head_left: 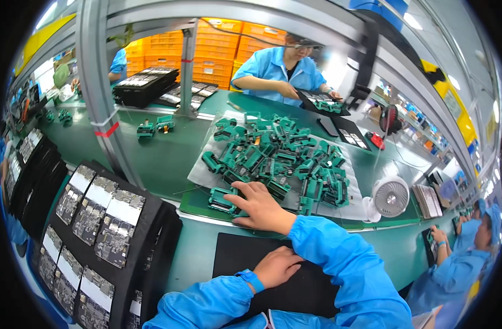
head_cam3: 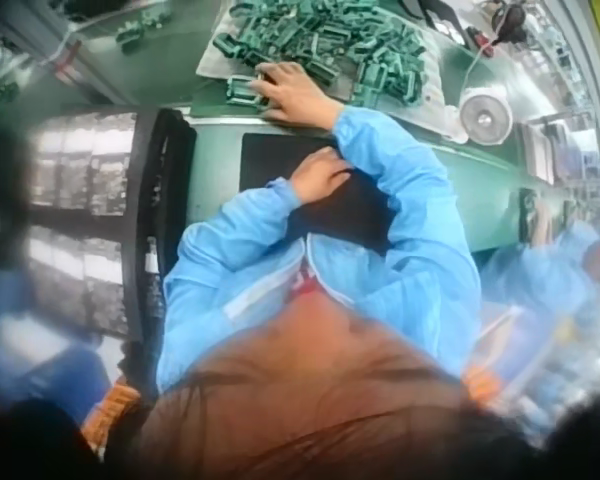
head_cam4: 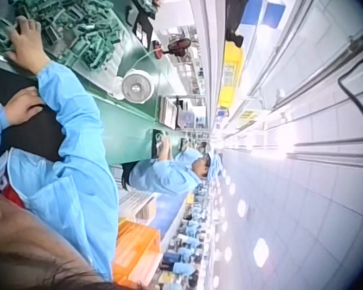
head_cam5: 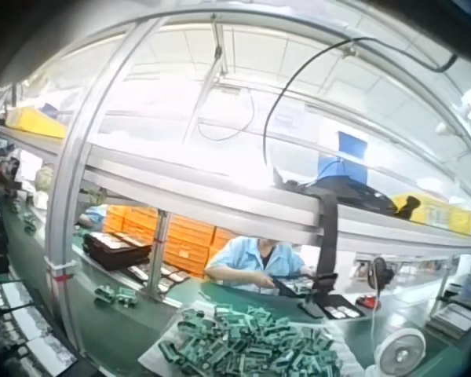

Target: Assemble electronic components and circuit boards into plastic housings on a factory assembly line.

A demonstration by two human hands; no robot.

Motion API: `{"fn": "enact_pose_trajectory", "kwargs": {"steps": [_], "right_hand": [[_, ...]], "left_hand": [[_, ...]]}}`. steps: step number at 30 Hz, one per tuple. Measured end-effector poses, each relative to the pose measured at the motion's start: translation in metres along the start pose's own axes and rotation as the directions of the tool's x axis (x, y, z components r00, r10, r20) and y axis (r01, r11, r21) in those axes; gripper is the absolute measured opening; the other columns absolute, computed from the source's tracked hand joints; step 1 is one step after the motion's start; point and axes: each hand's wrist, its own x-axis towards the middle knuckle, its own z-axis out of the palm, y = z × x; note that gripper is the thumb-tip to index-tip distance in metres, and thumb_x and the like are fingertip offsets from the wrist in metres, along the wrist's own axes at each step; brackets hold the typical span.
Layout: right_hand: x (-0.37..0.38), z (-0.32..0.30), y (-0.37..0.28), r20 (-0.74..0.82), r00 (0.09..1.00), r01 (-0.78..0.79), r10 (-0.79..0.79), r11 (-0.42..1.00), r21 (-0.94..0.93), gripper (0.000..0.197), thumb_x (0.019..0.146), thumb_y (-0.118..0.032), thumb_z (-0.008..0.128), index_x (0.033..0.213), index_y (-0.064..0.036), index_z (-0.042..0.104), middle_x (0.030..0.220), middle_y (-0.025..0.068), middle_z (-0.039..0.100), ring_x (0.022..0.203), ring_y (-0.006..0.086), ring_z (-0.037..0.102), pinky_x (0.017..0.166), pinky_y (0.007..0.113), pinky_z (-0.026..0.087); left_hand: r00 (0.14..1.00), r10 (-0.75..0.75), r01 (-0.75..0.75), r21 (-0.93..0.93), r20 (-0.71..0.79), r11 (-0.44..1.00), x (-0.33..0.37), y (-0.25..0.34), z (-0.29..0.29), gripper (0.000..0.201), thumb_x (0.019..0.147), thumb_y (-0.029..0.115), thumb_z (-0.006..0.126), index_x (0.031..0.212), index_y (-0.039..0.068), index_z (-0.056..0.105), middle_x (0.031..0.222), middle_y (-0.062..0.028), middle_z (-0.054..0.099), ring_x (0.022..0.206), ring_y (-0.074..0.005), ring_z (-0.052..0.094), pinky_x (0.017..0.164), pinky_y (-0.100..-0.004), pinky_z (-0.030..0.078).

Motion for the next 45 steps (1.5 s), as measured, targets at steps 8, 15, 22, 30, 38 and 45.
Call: {"fn": "enact_pose_trajectory", "kwargs": {"steps": [8,15,22,30,38,45], "right_hand": [[-0.046,-0.05,0.017,-0.243,0.778,-0.19,0.579,0.586,0.788,0.079,0.079,-0.032,0.083,0.145,-0.0083,0.045,0.14,0.0087,0.05,0.112,0.0176,0.056,0.09,0.033,0.046],[-0.175,-0.141,0.067,-0.627,0.555,-0.507,0.547,0.82,0.266,0.08,0.077,-0.027,0.082,0.144,-0.0065,0.045,0.141,0.0195,0.049,0.116,0.0299,0.054,0.09,0.041,0.048],[-0.253,-0.057,0.138,-0.212,0.605,-0.791,0.767,0.551,-0.265,0.088,0.072,-0.019,0.08,0.149,-0.0094,0.04,0.147,0.0292,0.04,0.13,0.0464,0.044,0.111,0.052,0.037],[-0.234,-0.084,0.115,-0.242,0.764,-0.597,0.598,0.798,0.086,0.087,0.074,-0.021,0.082,0.151,-0.0143,0.042,0.142,0.0265,0.046,0.128,0.044,0.047,0.109,0.051,0.038],[-0.193,-0.109,0.131,-0.314,0.797,-0.437,0.517,0.851,0.292,0.078,0.076,-0.028,0.082,0.143,-0.009,0.049,0.127,0.0195,0.058,0.121,0.0372,0.053,0.104,0.048,0.042],[-0.183,-0.103,0.215,-0.517,0.448,-0.88,0.73,0.463,-0.108,0.057,0.086,-0.02,0.07,0.139,-0.0064,0.052,0.141,0.0191,0.047,0.126,0.0428,0.049,0.105,0.047,0.043]], "left_hand": [[0.999,0.031,-0.031,0.019,-0.028,0.999,0.005,0.006,-0.011,0.022,0.09,0.01,0.068,0.11,0.005,0.072,0.106,-0.0123,0.07,0.102,-0.0319,0.065,0.091,-0.0404,0.051],[0.843,0.111,0.266,0.587,-0.527,0.765,0.002,0.007,-0.088,0.043,0.079,0.008,0.071,0.121,0.006,0.064,0.13,-0.019,0.053,0.126,-0.0415,0.046,0.108,-0.0531,0.034],[0.81,-0.1,0.514,0.617,-0.578,0.596,-0.003,-0.061,-0.127,0.07,0.084,0.02,0.075,0.146,0.008,0.046,0.15,-0.0282,0.033,0.138,-0.0527,0.032,0.113,-0.0564,0.032],[0.802,-0.138,0.472,0.476,-0.582,0.742,0.028,-0.063,-0.14,0.061,0.084,0.024,0.076,0.138,0.008,0.054,0.139,-0.0228,0.043,0.122,-0.044,0.052,0.101,-0.0477,0.045],[0.75,-0.1,0.427,0.364,-0.653,0.828,0.039,-0.099,-0.145,0.05,0.09,0.023,0.071,0.134,0.005,0.057,0.131,-0.0192,0.052,0.124,-0.0388,0.05,0.105,-0.0453,0.041],[0.843,-0.056,0.414,0.578,-0.535,0.704,0.047,-0.079,-0.125,0.05,0.078,0.018,0.075,0.126,0.008,0.067,0.136,-0.0184,0.05,0.123,-0.0407,0.048,0.103,-0.0487,0.041]]}}
